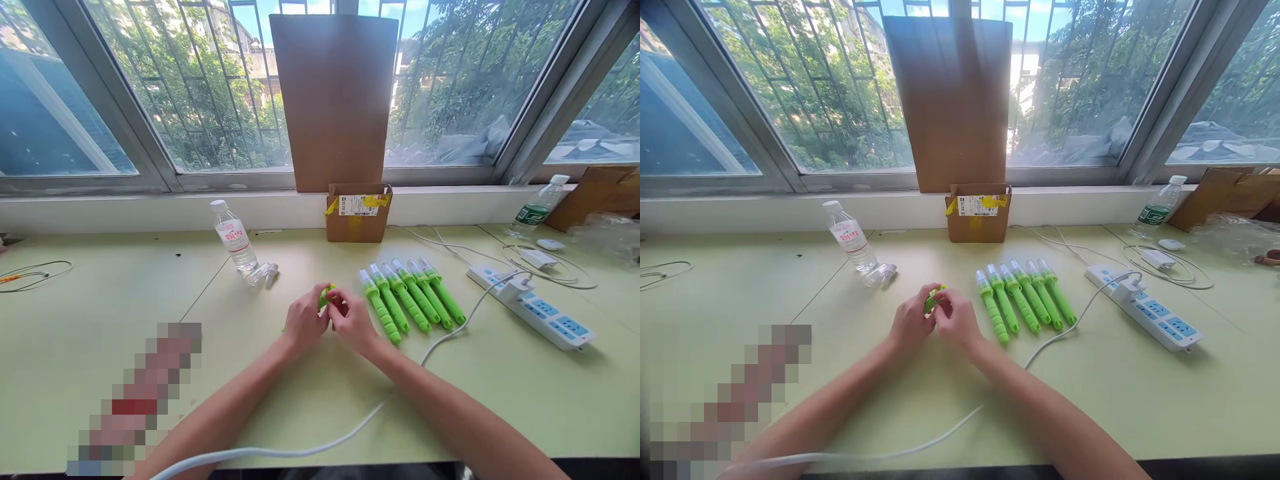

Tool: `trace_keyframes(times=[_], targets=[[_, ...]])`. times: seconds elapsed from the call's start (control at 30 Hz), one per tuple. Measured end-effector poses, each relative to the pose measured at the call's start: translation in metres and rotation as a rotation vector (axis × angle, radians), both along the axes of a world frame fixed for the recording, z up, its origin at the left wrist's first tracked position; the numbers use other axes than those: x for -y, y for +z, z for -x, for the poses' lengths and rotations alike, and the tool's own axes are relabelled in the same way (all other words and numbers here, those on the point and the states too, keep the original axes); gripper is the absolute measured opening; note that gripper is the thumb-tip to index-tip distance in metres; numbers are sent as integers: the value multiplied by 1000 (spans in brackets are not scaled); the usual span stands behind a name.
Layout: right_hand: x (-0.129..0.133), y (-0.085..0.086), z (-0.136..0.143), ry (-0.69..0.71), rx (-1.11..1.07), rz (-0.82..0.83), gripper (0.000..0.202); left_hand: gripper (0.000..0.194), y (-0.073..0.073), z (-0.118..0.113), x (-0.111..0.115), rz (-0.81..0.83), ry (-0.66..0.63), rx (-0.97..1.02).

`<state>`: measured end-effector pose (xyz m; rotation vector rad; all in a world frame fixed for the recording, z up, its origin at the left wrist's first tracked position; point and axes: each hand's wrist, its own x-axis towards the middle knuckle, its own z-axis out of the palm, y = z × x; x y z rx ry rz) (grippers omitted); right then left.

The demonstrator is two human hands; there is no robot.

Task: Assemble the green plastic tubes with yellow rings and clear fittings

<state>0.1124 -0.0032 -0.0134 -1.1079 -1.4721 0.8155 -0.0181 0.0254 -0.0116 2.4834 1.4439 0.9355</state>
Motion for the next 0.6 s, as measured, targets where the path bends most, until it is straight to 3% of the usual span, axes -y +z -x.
trace_keyframes(times=[0.07,0.37,0.6], targets=[[-1,-2,-1,-36,15,-25,12,36,1,-1,0,7,3,11],[-11,-6,-23,37,121,-38,22,32,5,6,-1,65,-65,112],[-18,-3,-38,175,191,-55,30,32,16,9,-2,205,-217,233]])
